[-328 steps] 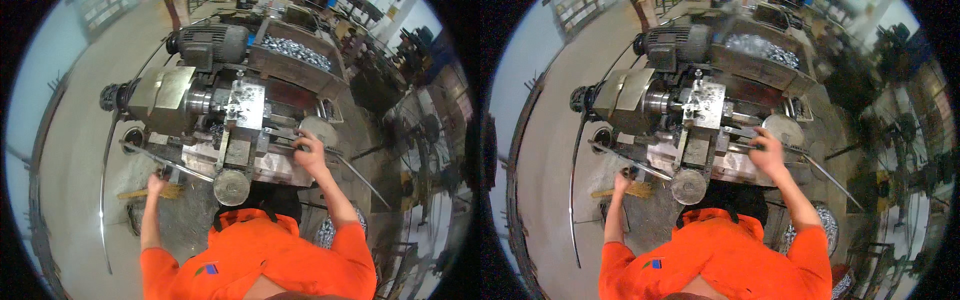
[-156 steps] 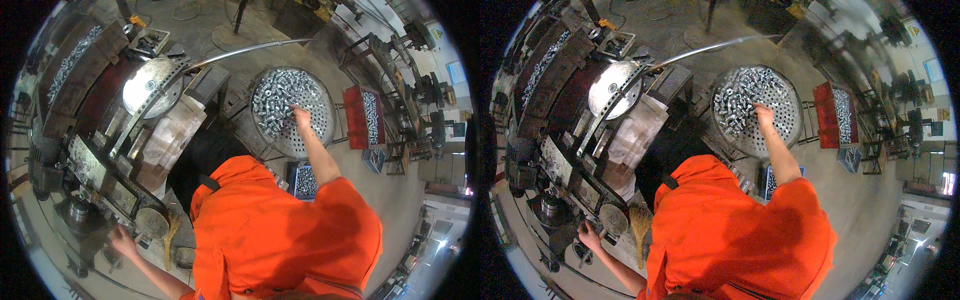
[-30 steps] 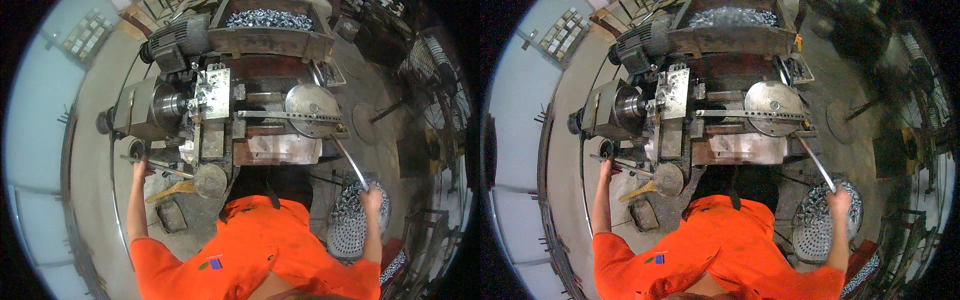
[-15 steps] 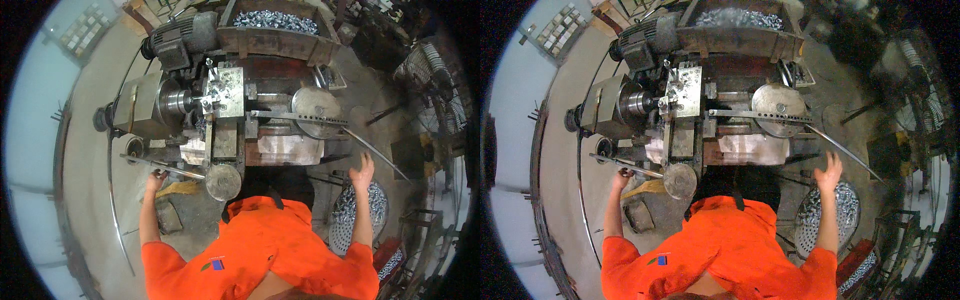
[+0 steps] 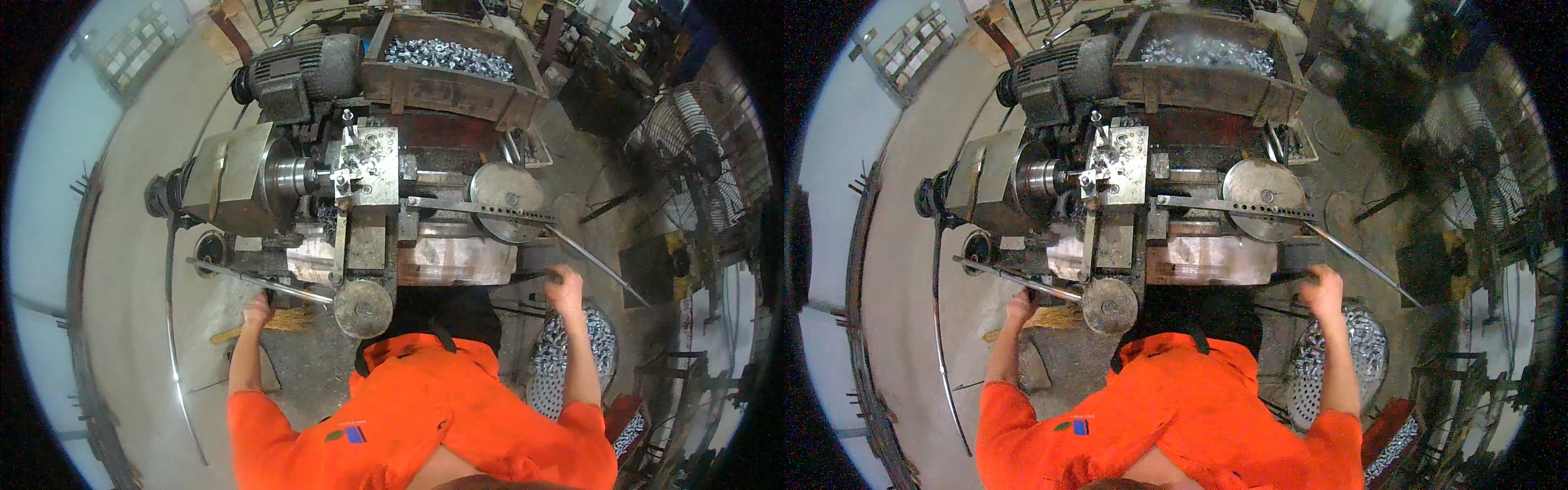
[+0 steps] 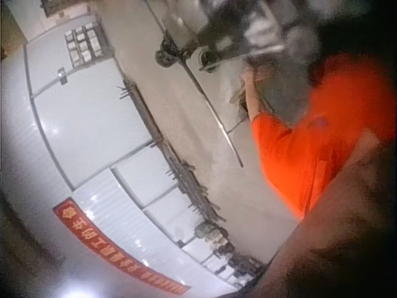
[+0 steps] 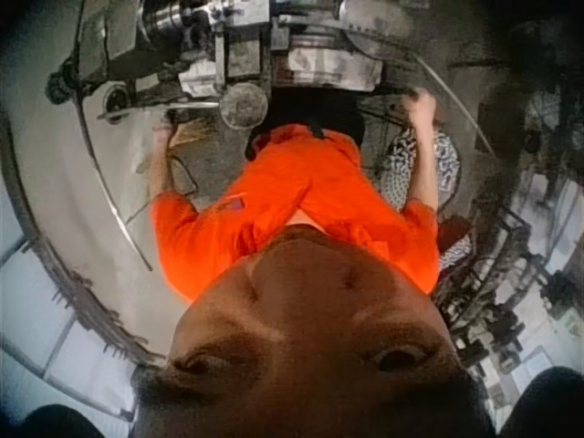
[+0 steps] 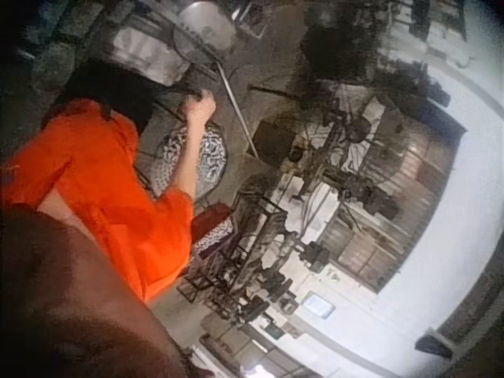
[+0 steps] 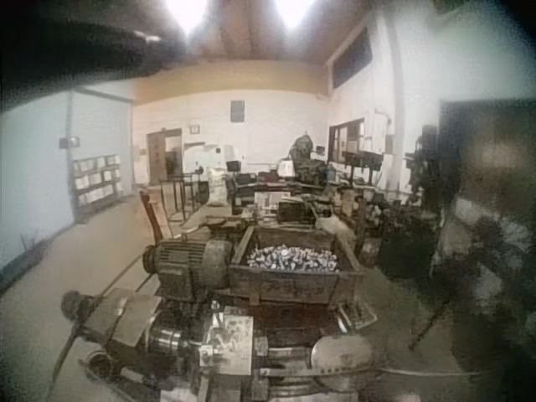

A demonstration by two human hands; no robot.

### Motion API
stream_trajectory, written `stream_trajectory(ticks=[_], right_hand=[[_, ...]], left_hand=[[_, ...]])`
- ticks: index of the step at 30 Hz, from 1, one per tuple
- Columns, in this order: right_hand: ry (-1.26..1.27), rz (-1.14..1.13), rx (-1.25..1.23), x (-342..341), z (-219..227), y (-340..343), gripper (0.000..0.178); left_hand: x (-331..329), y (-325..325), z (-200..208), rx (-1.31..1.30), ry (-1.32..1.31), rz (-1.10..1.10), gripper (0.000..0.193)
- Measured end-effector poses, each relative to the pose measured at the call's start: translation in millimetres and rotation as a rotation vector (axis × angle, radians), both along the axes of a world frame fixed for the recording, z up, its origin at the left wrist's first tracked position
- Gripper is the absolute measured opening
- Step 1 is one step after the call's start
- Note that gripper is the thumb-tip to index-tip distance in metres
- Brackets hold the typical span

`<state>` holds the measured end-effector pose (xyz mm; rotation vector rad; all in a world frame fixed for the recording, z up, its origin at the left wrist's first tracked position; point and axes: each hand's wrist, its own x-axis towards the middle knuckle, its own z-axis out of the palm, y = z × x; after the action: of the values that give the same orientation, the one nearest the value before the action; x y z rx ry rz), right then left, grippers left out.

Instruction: The person operates a metal turning machine, repeatedly inserting small metal pieces into the chuck, engaging the machine with a lever, and collecting the finished parts into a perforated tray. The cycle is repeated continuously throughout the clip.

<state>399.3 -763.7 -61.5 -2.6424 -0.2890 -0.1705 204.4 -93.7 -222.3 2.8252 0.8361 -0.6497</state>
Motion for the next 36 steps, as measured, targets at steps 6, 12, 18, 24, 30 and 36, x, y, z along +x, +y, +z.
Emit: stream_trajectory(ticks=[6,12,18,24,30,36], right_hand=[[-0.111,0.124,0.184,49,66,78,0.033],[-0.135,0.680,0.305,78,109,232,0.037],[-0.400,0.896,0.194,82,107,387,0.033],[-0.020,0.826,-0.248,83,98,445,0.031],[-0.091,0.874,-0.278,81,94,447,0.028],[-0.197,0.859,-0.338,82,86,448,0.027]], left_hand=[[-12,5,-28,-0.158,-0.148,0.219,0.048],[-68,52,33,-0.337,-0.445,0.326,0.040],[-103,52,221,0.288,-0.892,0.377,0.028],[-156,51,159,0.566,-0.607,0.577,0.045],[-135,-3,189,0.369,-0.564,0.738,0.048],[-107,-65,193,0.472,-0.480,0.753,0.046]])
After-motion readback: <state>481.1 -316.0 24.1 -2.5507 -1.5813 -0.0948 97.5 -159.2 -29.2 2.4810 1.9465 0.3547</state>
